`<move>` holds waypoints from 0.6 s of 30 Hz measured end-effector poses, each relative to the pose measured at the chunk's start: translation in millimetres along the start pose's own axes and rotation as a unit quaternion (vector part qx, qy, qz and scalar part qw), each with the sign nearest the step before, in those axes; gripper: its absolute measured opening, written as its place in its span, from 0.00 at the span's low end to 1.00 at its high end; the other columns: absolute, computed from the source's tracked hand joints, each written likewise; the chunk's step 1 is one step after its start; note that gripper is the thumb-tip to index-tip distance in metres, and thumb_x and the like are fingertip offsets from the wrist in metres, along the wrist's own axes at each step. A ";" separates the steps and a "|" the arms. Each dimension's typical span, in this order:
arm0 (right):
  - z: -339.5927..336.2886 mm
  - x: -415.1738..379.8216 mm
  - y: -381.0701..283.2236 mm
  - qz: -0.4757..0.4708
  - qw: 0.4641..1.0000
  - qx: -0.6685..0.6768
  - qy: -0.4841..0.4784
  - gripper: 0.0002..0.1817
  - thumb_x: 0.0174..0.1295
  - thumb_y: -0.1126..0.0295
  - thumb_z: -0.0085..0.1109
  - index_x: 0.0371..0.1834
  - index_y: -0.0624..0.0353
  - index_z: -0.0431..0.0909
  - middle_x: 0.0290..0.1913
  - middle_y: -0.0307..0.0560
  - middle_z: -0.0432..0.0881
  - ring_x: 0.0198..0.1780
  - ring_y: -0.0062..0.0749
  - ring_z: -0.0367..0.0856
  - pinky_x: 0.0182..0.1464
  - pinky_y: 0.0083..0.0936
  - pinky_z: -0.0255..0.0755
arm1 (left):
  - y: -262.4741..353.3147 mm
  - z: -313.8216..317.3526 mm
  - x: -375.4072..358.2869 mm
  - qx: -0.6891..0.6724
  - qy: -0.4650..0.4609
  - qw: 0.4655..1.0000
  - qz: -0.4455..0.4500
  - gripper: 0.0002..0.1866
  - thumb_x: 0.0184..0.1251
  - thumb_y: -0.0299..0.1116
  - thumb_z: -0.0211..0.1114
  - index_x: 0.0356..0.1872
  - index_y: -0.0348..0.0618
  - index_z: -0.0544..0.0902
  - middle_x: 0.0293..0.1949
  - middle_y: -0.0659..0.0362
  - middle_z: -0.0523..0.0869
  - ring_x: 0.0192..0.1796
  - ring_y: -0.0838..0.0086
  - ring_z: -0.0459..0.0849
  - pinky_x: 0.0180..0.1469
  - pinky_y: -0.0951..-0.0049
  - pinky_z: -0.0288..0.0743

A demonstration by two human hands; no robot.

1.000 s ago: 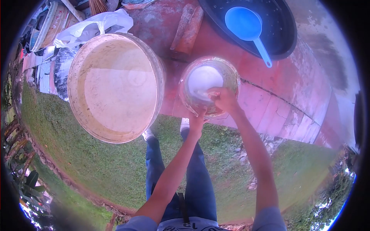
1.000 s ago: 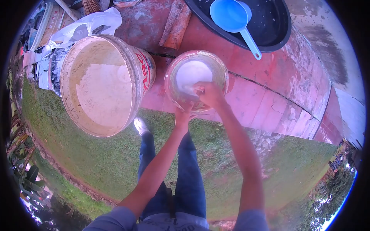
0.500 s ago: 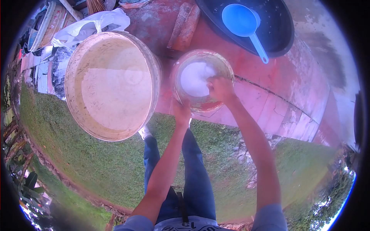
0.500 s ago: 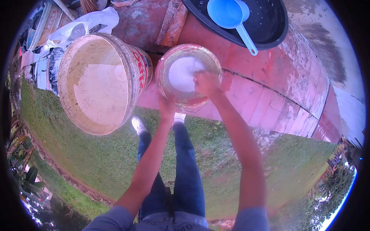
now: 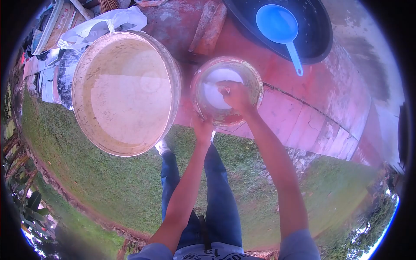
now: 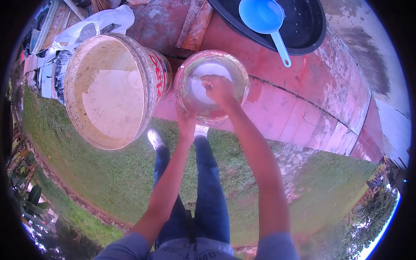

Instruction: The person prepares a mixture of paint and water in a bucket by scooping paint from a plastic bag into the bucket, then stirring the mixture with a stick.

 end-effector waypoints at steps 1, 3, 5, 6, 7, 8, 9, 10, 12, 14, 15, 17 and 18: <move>-5.0 2.6 -1.8 -0.020 1.000 -0.021 0.010 0.14 0.59 0.66 0.68 0.48 0.43 0.89 0.45 0.44 0.89 0.41 0.43 0.88 0.46 0.37 0.81 | -7.7 -1.8 0.9 -0.005 -0.007 1.000 0.018 0.17 0.70 0.24 0.61 0.58 0.38 0.71 0.47 0.59 0.77 0.49 0.75 0.77 0.53 0.70 0.73; -12.9 4.5 -1.0 -0.045 0.997 -0.060 0.004 0.13 0.60 0.67 0.66 0.48 0.42 0.88 0.45 0.44 0.89 0.43 0.43 0.87 0.47 0.39 0.81 | -19.4 -3.5 2.5 -0.011 -0.013 0.999 0.035 0.18 0.70 0.23 0.62 0.58 0.38 0.71 0.47 0.59 0.77 0.50 0.76 0.78 0.53 0.70 0.73; -19.5 2.4 -1.9 -0.072 0.992 -0.099 -0.004 0.13 0.60 0.68 0.64 0.48 0.41 0.88 0.46 0.44 0.88 0.45 0.44 0.87 0.47 0.40 0.80 | -24.6 -7.7 5.0 -0.008 0.009 0.999 0.045 0.17 0.66 0.22 0.63 0.54 0.35 0.72 0.42 0.57 0.79 0.41 0.75 0.79 0.46 0.70 0.74; -19.6 -0.6 1.7 -0.067 0.989 -0.131 -0.024 0.14 0.60 0.68 0.63 0.49 0.42 0.88 0.45 0.45 0.88 0.44 0.44 0.87 0.47 0.41 0.80 | -26.2 -8.9 5.7 -0.010 0.010 0.999 0.045 0.17 0.66 0.22 0.63 0.54 0.35 0.72 0.42 0.57 0.79 0.41 0.75 0.79 0.46 0.70 0.74; -19.4 -3.7 5.1 -0.063 0.984 -0.163 -0.044 0.14 0.60 0.69 0.62 0.49 0.44 0.88 0.44 0.46 0.88 0.44 0.44 0.87 0.47 0.41 0.80 | -31.3 -9.3 7.4 0.000 0.005 1.000 0.021 0.18 0.68 0.22 0.63 0.56 0.37 0.71 0.44 0.58 0.79 0.45 0.75 0.79 0.49 0.70 0.74; -21.4 -8.4 6.1 -0.065 0.983 -0.164 -0.044 0.14 0.60 0.69 0.62 0.49 0.44 0.88 0.44 0.46 0.88 0.44 0.44 0.87 0.47 0.41 0.80 | -36.4 -9.7 8.7 0.010 0.000 1.000 -0.003 0.19 0.69 0.23 0.63 0.59 0.38 0.70 0.47 0.59 0.79 0.48 0.75 0.79 0.51 0.70 0.74; -21.6 -15.0 10.9 -0.041 0.984 -0.165 -0.052 0.14 0.60 0.69 0.61 0.49 0.44 0.88 0.43 0.47 0.88 0.43 0.45 0.87 0.47 0.42 0.80 | -39.2 -10.4 9.6 0.009 0.001 1.000 -0.003 0.19 0.69 0.23 0.63 0.59 0.38 0.70 0.47 0.59 0.79 0.48 0.75 0.79 0.51 0.70 0.74; -20.2 -21.7 15.1 -0.018 0.984 -0.166 -0.059 0.14 0.60 0.69 0.61 0.49 0.44 0.87 0.42 0.48 0.88 0.43 0.46 0.87 0.47 0.42 0.80 | -36.8 -9.9 10.1 0.005 -0.001 0.999 0.032 0.20 0.69 0.24 0.63 0.59 0.38 0.70 0.48 0.59 0.79 0.49 0.75 0.79 0.51 0.70 0.74; -15.7 -36.1 16.7 0.010 0.988 -0.141 -0.063 0.13 0.60 0.68 0.61 0.47 0.44 0.88 0.42 0.48 0.88 0.43 0.47 0.87 0.47 0.43 0.80 | -31.9 -8.7 10.6 -0.001 -0.003 0.998 0.068 0.20 0.70 0.24 0.64 0.59 0.38 0.70 0.48 0.58 0.80 0.49 0.75 0.79 0.51 0.70 0.74; -8.1 -44.2 16.6 0.038 0.990 -0.115 -0.066 0.12 0.61 0.67 0.61 0.46 0.44 0.88 0.42 0.49 0.88 0.44 0.48 0.87 0.47 0.43 0.80 | -27.4 -9.8 10.5 0.023 0.007 0.997 0.072 0.17 0.66 0.20 0.62 0.54 0.33 0.72 0.43 0.56 0.79 0.44 0.74 0.78 0.48 0.70 0.74; -1.6 -47.0 20.8 0.085 0.991 -0.077 -0.071 0.12 0.60 0.66 0.61 0.46 0.43 0.88 0.41 0.49 0.88 0.45 0.49 0.87 0.48 0.43 0.80 | -22.0 -8.6 8.7 0.023 0.007 0.997 0.072 0.17 0.66 0.20 0.62 0.54 0.33 0.72 0.43 0.56 0.79 0.44 0.74 0.78 0.48 0.70 0.74; 9.8 -47.3 24.6 0.128 0.991 0.003 -0.042 0.10 0.59 0.62 0.63 0.43 0.40 0.89 0.41 0.51 0.89 0.46 0.51 0.87 0.50 0.41 0.80 | -11.0 -7.5 3.0 -0.010 0.016 0.997 0.080 0.17 0.66 0.21 0.62 0.55 0.33 0.71 0.43 0.55 0.79 0.43 0.74 0.79 0.48 0.71 0.74; 13.4 -43.2 21.9 0.128 0.991 0.004 -0.040 0.10 0.59 0.62 0.63 0.43 0.40 0.89 0.41 0.51 0.89 0.46 0.51 0.87 0.50 0.41 0.80 | -12.5 -7.2 2.5 -0.010 0.015 0.997 0.081 0.17 0.66 0.21 0.62 0.55 0.33 0.71 0.43 0.55 0.79 0.43 0.74 0.79 0.48 0.71 0.74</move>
Point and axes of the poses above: each hand's wrist, its own x-axis towards the middle knuckle, its own z-axis out of the palm, y = z × x, the point moved 8 cm from there along x, towards the middle knuckle
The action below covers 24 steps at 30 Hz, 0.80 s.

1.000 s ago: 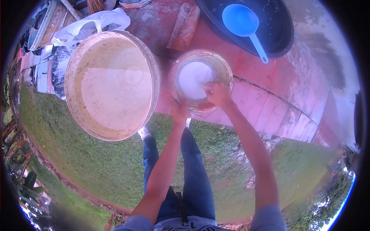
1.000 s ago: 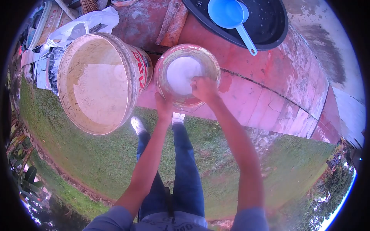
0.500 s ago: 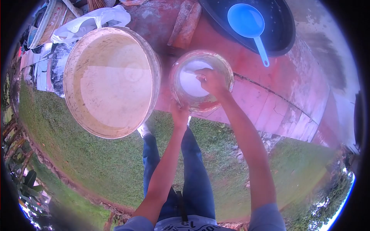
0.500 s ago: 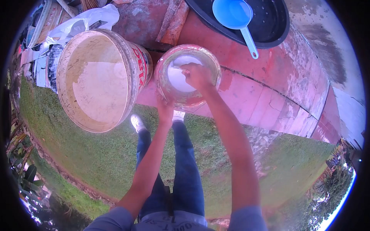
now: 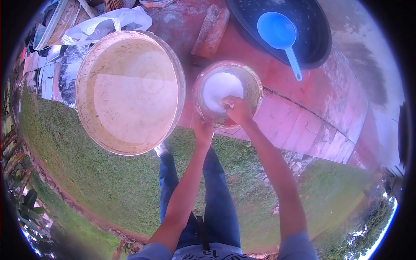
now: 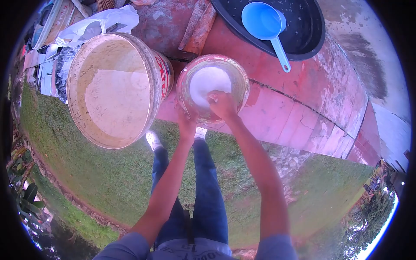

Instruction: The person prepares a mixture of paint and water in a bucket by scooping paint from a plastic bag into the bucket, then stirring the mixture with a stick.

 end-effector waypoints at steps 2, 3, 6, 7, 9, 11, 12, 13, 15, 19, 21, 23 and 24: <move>1.8 9.9 -4.8 0.004 0.995 0.095 0.020 0.10 0.60 0.60 0.64 0.43 0.41 0.89 0.42 0.51 0.88 0.46 0.51 0.87 0.50 0.41 0.80 | -6.1 -0.2 -2.3 -0.035 -0.002 0.999 -0.015 0.17 0.68 0.22 0.63 0.54 0.35 0.71 0.45 0.55 0.79 0.44 0.75 0.80 0.44 0.72 0.78; -4.4 14.2 -11.4 0.005 0.995 0.097 0.020 0.10 0.60 0.60 0.64 0.43 0.41 0.89 0.42 0.51 0.88 0.46 0.51 0.87 0.50 0.41 0.80 | -2.3 1.7 -5.0 -0.033 -0.002 0.999 -0.015 0.17 0.68 0.22 0.63 0.54 0.35 0.71 0.45 0.55 0.79 0.44 0.75 0.80 0.44 0.72 0.78; -32.6 22.4 -38.1 0.017 0.997 0.071 -0.003 0.10 0.59 0.58 0.64 0.41 0.44 0.89 0.41 0.53 0.88 0.46 0.51 0.87 0.50 0.42 0.80 | -20.6 4.8 -26.5 -0.048 0.013 0.982 -0.182 0.20 0.70 0.25 0.64 0.59 0.37 0.68 0.47 0.53 0.80 0.43 0.72 0.84 0.39 0.72 0.84; -46.5 26.2 -40.8 0.002 1.000 -0.004 0.017 0.11 0.59 0.58 0.64 0.41 0.45 0.89 0.41 0.54 0.88 0.45 0.52 0.87 0.50 0.43 0.80 | -28.0 13.5 -34.3 -0.052 -0.031 0.972 -0.226 0.28 0.72 0.29 0.63 0.67 0.39 0.60 0.54 0.50 0.78 0.46 0.68 0.86 0.39 0.69 0.86; -60.6 28.5 -38.8 -0.015 0.996 -0.083 0.038 0.12 0.59 0.57 0.64 0.41 0.46 0.89 0.40 0.55 0.88 0.45 0.52 0.88 0.50 0.44 0.80 | -36.9 29.7 -42.7 -0.049 -0.113 0.958 -0.259 0.35 0.76 0.31 0.60 0.75 0.42 0.50 0.58 0.43 0.77 0.44 0.62 0.89 0.40 0.65 0.88; -72.0 26.3 -27.0 0.025 0.990 -0.127 0.060 0.14 0.58 0.57 0.65 0.41 0.51 0.88 0.38 0.58 0.88 0.43 0.54 0.88 0.48 0.46 0.81 | -45.8 33.7 -48.2 -0.060 -0.105 0.957 -0.263 0.35 0.76 0.31 0.60 0.75 0.42 0.49 0.57 0.44 0.78 0.44 0.61 0.89 0.40 0.65 0.89; -68.8 26.6 -18.0 0.024 0.989 -0.130 0.061 0.14 0.58 0.57 0.65 0.41 0.51 0.88 0.38 0.58 0.88 0.43 0.54 0.88 0.48 0.46 0.81 | -44.6 36.5 -49.4 -0.068 -0.098 0.957 -0.264 0.35 0.76 0.31 0.59 0.74 0.42 0.48 0.55 0.44 0.79 0.45 0.61 0.89 0.39 0.64 0.89; -62.1 27.6 -3.8 0.038 0.987 -0.133 0.079 0.14 0.58 0.57 0.65 0.41 0.54 0.87 0.38 0.58 0.88 0.42 0.54 0.88 0.48 0.47 0.81 | -45.8 40.1 -50.3 -0.070 -0.097 0.958 -0.262 0.35 0.76 0.31 0.59 0.74 0.42 0.48 0.55 0.44 0.79 0.45 0.61 0.89 0.39 0.64 0.89; -53.6 32.2 12.0 0.048 0.985 -0.134 0.096 0.15 0.58 0.58 0.65 0.40 0.57 0.87 0.37 0.58 0.88 0.42 0.54 0.88 0.48 0.49 0.81 | -43.5 39.6 -47.6 -0.094 -0.055 0.968 -0.227 0.35 0.77 0.30 0.57 0.75 0.41 0.45 0.51 0.43 0.82 0.42 0.60 0.90 0.39 0.65 0.89; -43.1 41.3 14.0 0.027 0.986 -0.099 0.128 0.14 0.61 0.60 0.63 0.40 0.58 0.86 0.36 0.61 0.87 0.41 0.56 0.87 0.47 0.49 0.80 | -60.7 42.6 -43.4 -0.113 -0.110 0.962 -0.221 0.38 0.78 0.29 0.56 0.75 0.39 0.38 0.49 0.39 0.82 0.38 0.59 0.91 0.40 0.65 0.89; -42.5 50.5 1.9 -0.021 0.986 -0.111 0.124 0.11 0.64 0.63 0.61 0.41 0.58 0.86 0.36 0.61 0.86 0.39 0.59 0.86 0.44 0.48 0.79 | -63.1 40.7 -43.7 -0.099 -0.107 0.963 -0.226 0.38 0.78 0.29 0.56 0.75 0.38 0.39 0.48 0.39 0.82 0.38 0.59 0.91 0.40 0.65 0.89; -43.5 54.7 -16.1 -0.050 0.987 -0.090 0.126 0.11 0.64 0.63 0.62 0.41 0.57 0.86 0.35 0.61 0.86 0.39 0.58 0.86 0.44 0.48 0.79 | -54.0 41.2 -43.1 -0.095 -0.103 0.968 -0.207 0.37 0.78 0.30 0.56 0.75 0.38 0.40 0.48 0.39 0.82 0.38 0.59 0.91 0.40 0.65 0.89; -42.0 56.0 -26.5 -0.083 0.986 -0.065 0.126 0.10 0.63 0.64 0.62 0.42 0.56 0.87 0.34 0.60 0.87 0.38 0.58 0.86 0.44 0.48 0.79 | -61.2 41.4 -42.6 -0.096 -0.102 0.968 -0.207 0.37 0.78 0.30 0.56 0.75 0.38 0.40 0.48 0.39 0.82 0.38 0.59 0.91 0.40 0.65 0.89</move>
Point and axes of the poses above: each hand's wrist, its own x-axis towards the middle knuckle, its own z-axis out of the palm, y = z × x, the point moved 8 cm from there along x, towards the middle knuckle
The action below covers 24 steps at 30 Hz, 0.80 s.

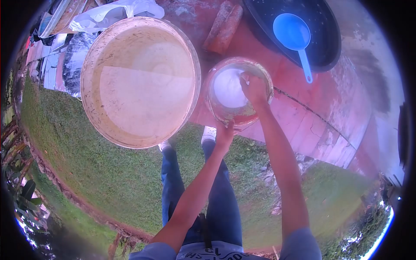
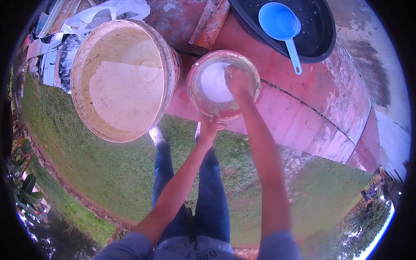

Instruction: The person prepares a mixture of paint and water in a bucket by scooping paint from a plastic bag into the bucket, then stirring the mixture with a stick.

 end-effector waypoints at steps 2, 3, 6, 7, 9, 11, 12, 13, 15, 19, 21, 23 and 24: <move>3.6 0.4 -7.0 -0.023 0.999 0.026 0.023 0.10 0.62 0.66 0.63 0.44 0.53 0.87 0.34 0.60 0.86 0.39 0.58 0.86 0.44 0.48 0.79 | -18.1 -6.9 9.2 0.015 0.006 1.000 -0.002 0.35 0.78 0.30 0.56 0.75 0.37 0.44 0.50 0.39 0.81 0.38 0.60 0.91 0.39 0.66 0.89; 10.3 0.8 -10.1 -0.033 0.999 0.033 -0.014 0.10 0.62 0.67 0.64 0.45 0.52 0.87 0.36 0.59 0.87 0.40 0.57 0.86 0.45 0.47 0.79 | -11.5 -5.4 6.3 0.014 0.006 1.000 -0.002 0.35 0.78 0.30 0.56 0.75 0.37 0.44 0.50 0.39 0.81 0.38 0.60 0.91 0.39 0.66 0.89; 19.7 -4.6 -22.3 -0.081 0.993 0.068 -0.061 0.11 0.61 0.68 0.64 0.46 0.51 0.87 0.39 0.58 0.87 0.42 0.55 0.86 0.46 0.45 0.79 | -0.7 -1.9 -0.4 -0.016 0.004 0.999 -0.037 0.33 0.77 0.29 0.58 0.73 0.37 0.48 0.58 0.45 0.74 0.35 0.64 0.90 0.34 0.71 0.86; 22.4 -11.0 -29.5 -0.115 0.986 0.098 -0.074 0.11 0.61 0.69 0.64 0.47 0.51 0.87 0.40 0.58 0.87 0.42 0.54 0.87 0.47 0.43 0.79 | 4.3 -5.0 -2.1 -0.018 0.018 0.999 -0.021 0.33 0.77 0.29 0.59 0.73 0.37 0.48 0.57 0.46 0.76 0.34 0.66 0.89 0.33 0.72 0.86; 24.8 -22.4 -32.1 -0.124 0.982 0.104 -0.100 0.11 0.61 0.69 0.63 0.47 0.51 0.87 0.40 0.57 0.87 0.43 0.53 0.87 0.47 0.43 0.79 | 12.1 -8.3 -7.0 -0.020 0.033 0.999 -0.006 0.33 0.77 0.30 0.59 0.73 0.38 0.49 0.55 0.47 0.77 0.33 0.67 0.89 0.32 0.72 0.85; 26.7 -35.6 -32.7 -0.124 0.977 0.101 -0.144 0.12 0.61 0.70 0.63 0.47 0.52 0.88 0.39 0.56 0.88 0.42 0.52 0.87 0.48 0.41 0.79 | 23.4 -12.2 -11.7 -0.006 0.051 0.998 0.019 0.32 0.76 0.32 0.60 0.73 0.39 0.53 0.44 0.48 0.82 0.31 0.70 0.88 0.32 0.74 0.86; 24.9 -41.5 -30.6 -0.125 0.976 0.099 -0.145 0.12 0.61 0.70 0.63 0.47 0.52 0.88 0.39 0.56 0.88 0.42 0.52 0.87 0.48 0.41 0.79 | 24.0 -12.7 -12.3 -0.007 0.051 0.998 0.019 0.32 0.76 0.32 0.60 0.73 0.39 0.53 0.44 0.48 0.82 0.31 0.70 0.88 0.32 0.74 0.86; 27.1 -48.6 -27.9 -0.121 0.973 0.093 -0.172 0.12 0.60 0.70 0.63 0.47 0.52 0.88 0.39 0.56 0.88 0.42 0.52 0.87 0.49 0.41 0.79 | 23.4 -15.0 -13.4 -0.012 0.062 0.998 0.012 0.32 0.76 0.32 0.60 0.73 0.39 0.54 0.44 0.50 0.82 0.29 0.73 0.87 0.29 0.75 0.83; 27.6 -60.6 -24.0 -0.132 0.964 0.067 -0.220 0.12 0.59 0.71 0.64 0.47 0.53 0.87 0.39 0.55 0.88 0.43 0.52 0.87 0.48 0.42 0.79 | 25.6 -16.8 -17.0 -0.018 0.073 0.997 0.005 0.32 0.76 0.32 0.61 0.73 0.40 0.55 0.43 0.52 0.82 0.27 0.76 0.85 0.27 0.77 0.81; 13.6 -68.6 -14.0 -0.122 0.965 0.030 -0.232 0.13 0.60 0.70 0.64 0.48 0.54 0.87 0.41 0.56 0.88 0.45 0.52 0.87 0.49 0.42 0.79 | 35.0 -20.1 -19.9 -0.026 0.104 0.994 0.026 0.28 0.75 0.32 0.62 0.70 0.39 0.61 0.42 0.55 0.82 0.23 0.79 0.79 0.24 0.78 0.76; -1.7 -63.5 0.0 -0.042 0.978 0.066 -0.193 0.12 0.61 0.70 0.65 0.49 0.54 0.86 0.41 0.57 0.88 0.46 0.51 0.87 0.50 0.40 0.80 | 45.8 -21.7 -18.8 -0.017 0.114 0.992 0.047 0.27 0.75 0.31 0.61 0.69 0.38 0.62 0.43 0.55 0.82 0.23 0.80 0.78 0.23 0.78 0.74; -27.5 -54.5 -7.3 -0.018 0.981 0.070 -0.182 0.12 0.61 0.70 0.65 0.49 0.54 0.86 0.42 0.58 0.88 0.46 0.51 0.88 0.50 0.39 0.80 | 75.5 -19.8 -19.1 0.046 0.104 0.989 0.093 0.25 0.73 0.27 0.59 0.68 0.36 0.64 0.45 0.53 0.81 0.27 0.79 0.79 0.24 0.77 0.75; -37.0 -52.9 -4.4 0.009 0.983 0.075 -0.170 0.12 0.62 0.70 0.65 0.49 0.54 0.86 0.42 0.59 0.88 0.47 0.51 0.88 0.49 0.38 0.80 | 73.4 -24.7 -12.4 0.046 0.104 0.989 0.091 0.25 0.73 0.27 0.59 0.68 0.36 0.64 0.45 0.53 0.81 0.27 0.79 0.79 0.24 0.77 0.75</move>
Point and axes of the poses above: each hand's wrist, its own x-axis towards the middle knuckle, its own z-axis out of the palm, y = z × x, the point moved 8 cm from there along x, towards the middle knuckle
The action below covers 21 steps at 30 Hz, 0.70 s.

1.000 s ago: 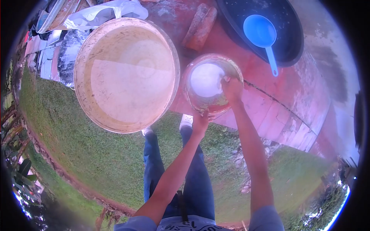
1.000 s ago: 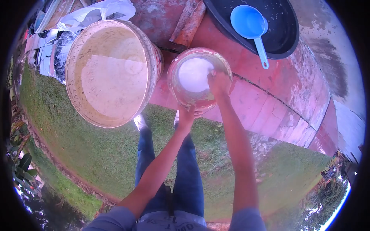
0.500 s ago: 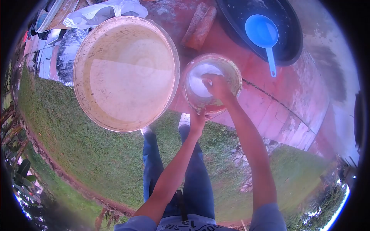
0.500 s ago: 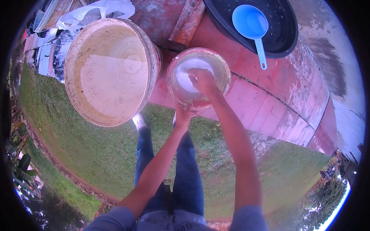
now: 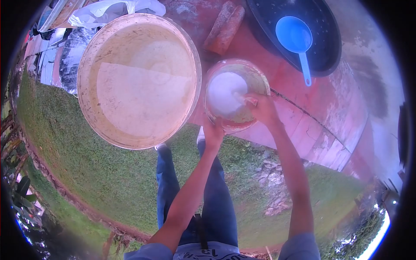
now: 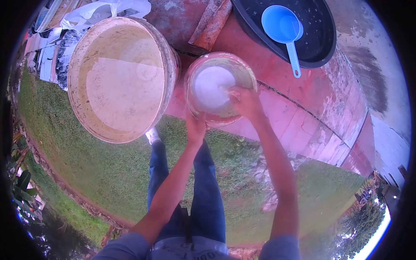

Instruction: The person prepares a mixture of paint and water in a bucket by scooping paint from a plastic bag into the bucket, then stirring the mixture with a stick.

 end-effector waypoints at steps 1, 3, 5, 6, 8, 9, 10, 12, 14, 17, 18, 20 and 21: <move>-10.0 0.7 1.5 -0.015 0.999 0.002 0.037 0.12 0.60 0.71 0.66 0.48 0.55 0.87 0.40 0.60 0.87 0.45 0.52 0.88 0.48 0.38 0.80 | 4.0 -2.1 8.0 0.049 -0.007 0.997 0.066 0.26 0.72 0.27 0.59 0.68 0.32 0.64 0.48 0.46 0.81 0.36 0.67 0.82 0.36 0.69 0.77; -26.2 -2.5 1.6 0.005 0.999 0.004 0.050 0.12 0.60 0.71 0.66 0.47 0.55 0.87 0.39 0.61 0.87 0.44 0.52 0.88 0.47 0.38 0.80 | 12.4 -2.8 10.6 0.098 -0.016 0.987 0.130 0.27 0.71 0.28 0.60 0.67 0.27 0.63 0.52 0.39 0.80 0.45 0.56 0.86 0.48 0.61 0.80; -36.4 -1.3 5.1 0.020 0.998 0.004 0.066 0.12 0.60 0.70 0.66 0.46 0.56 0.87 0.38 0.61 0.87 0.43 0.53 0.88 0.47 0.38 0.80 | 32.0 3.1 8.2 0.143 -0.021 0.973 0.180 0.26 0.72 0.28 0.58 0.65 0.23 0.63 0.51 0.34 0.80 0.53 0.49 0.83 0.58 0.58 0.75; -38.3 -0.9 7.9 0.012 0.997 0.006 0.082 0.12 0.59 0.70 0.66 0.46 0.56 0.88 0.37 0.61 0.87 0.42 0.53 0.88 0.46 0.38 0.80 | 33.8 4.0 8.0 0.142 -0.024 0.973 0.181 0.26 0.72 0.28 0.58 0.65 0.23 0.63 0.51 0.34 0.80 0.53 0.49 0.83 0.58 0.58 0.75; -43.8 -1.8 16.7 0.010 0.995 0.005 0.101 0.11 0.59 0.70 0.67 0.45 0.57 0.88 0.36 0.61 0.87 0.41 0.54 0.88 0.46 0.38 0.81 | 27.2 4.3 9.2 0.135 -0.025 0.983 0.126 0.26 0.72 0.29 0.59 0.64 0.22 0.64 0.51 0.34 0.80 0.52 0.50 0.83 0.57 0.57 0.75; -44.6 -1.7 16.5 0.009 0.994 0.006 0.104 0.11 0.59 0.69 0.67 0.45 0.56 0.88 0.36 0.60 0.87 0.41 0.54 0.88 0.45 0.38 0.81 | 41.0 8.9 3.5 0.134 -0.031 0.982 0.126 0.26 0.72 0.29 0.59 0.64 0.22 0.64 0.51 0.34 0.80 0.52 0.50 0.83 0.57 0.57 0.75; -44.6 -1.7 16.5 0.009 0.994 0.007 0.107 0.12 0.59 0.69 0.67 0.45 0.56 0.88 0.36 0.60 0.87 0.41 0.54 0.88 0.45 0.38 0.81 | 60.6 14.6 -4.8 0.138 -0.036 0.985 0.093 0.26 0.72 0.29 0.59 0.63 0.23 0.64 0.51 0.35 0.80 0.51 0.50 0.84 0.57 0.57 0.75; -43.8 -0.6 19.5 0.009 0.993 0.001 0.117 0.12 0.59 0.68 0.67 0.45 0.56 0.87 0.35 0.60 0.87 0.41 0.54 0.88 0.45 0.39 0.81 | 62.0 19.7 -5.7 0.141 -0.052 0.987 0.058 0.26 0.72 0.30 0.59 0.63 0.23 0.64 0.51 0.35 0.80 0.51 0.49 0.84 0.57 0.56 0.75; -45.7 -1.4 21.6 0.016 0.991 -0.010 0.133 0.12 0.58 0.67 0.67 0.44 0.56 0.87 0.35 0.60 0.87 0.41 0.54 0.88 0.45 0.40 0.81 | 41.1 19.7 6.1 0.160 -0.074 0.982 0.062 0.26 0.72 0.30 0.59 0.63 0.23 0.63 0.49 0.36 0.81 0.48 0.52 0.85 0.54 0.57 0.77; -40.8 -3.6 37.5 0.093 0.989 0.021 0.115 0.11 0.58 0.65 0.68 0.43 0.55 0.87 0.36 0.60 0.87 0.42 0.54 0.88 0.47 0.40 0.81 | 67.3 31.7 -1.2 0.249 -0.033 0.926 0.282 0.26 0.72 0.30 0.60 0.62 0.24 0.64 0.47 0.39 0.82 0.44 0.57 0.85 0.49 0.60 0.78; -39.6 -4.1 42.1 0.094 0.987 0.019 0.130 0.12 0.59 0.64 0.68 0.43 0.55 0.87 0.36 0.59 0.87 0.42 0.53 0.88 0.48 0.40 0.81 | 66.8 35.3 0.3 0.187 -0.072 0.969 0.143 0.25 0.71 0.30 0.60 0.62 0.25 0.64 0.46 0.41 0.82 0.42 0.60 0.85 0.46 0.61 0.78; -33.6 -7.0 44.1 0.100 0.984 0.017 0.149 0.12 0.59 0.63 0.68 0.42 0.55 0.87 0.37 0.59 0.88 0.42 0.52 0.88 0.49 0.39 0.81 | 44.5 35.2 4.4 0.126 -0.116 0.985 -0.001 0.25 0.71 0.30 0.60 0.62 0.26 0.65 0.46 0.43 0.82 0.39 0.63 0.84 0.44 0.63 0.78; -27.4 -7.8 34.5 0.065 0.983 0.052 0.162 0.12 0.58 0.63 0.68 0.43 0.54 0.87 0.37 0.58 0.88 0.42 0.51 0.88 0.49 0.39 0.81 | 35.4 26.9 15.0 0.150 -0.109 0.981 0.053 0.24 0.72 0.30 0.60 0.63 0.28 0.65 0.45 0.45 0.82 0.35 0.66 0.83 0.39 0.66 0.78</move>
Point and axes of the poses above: each hand's wrist, its own x-axis towards the middle knuckle, its own z-axis out of the palm, y = z × x, the point moved 8 cm from there along x, towards the middle knuckle
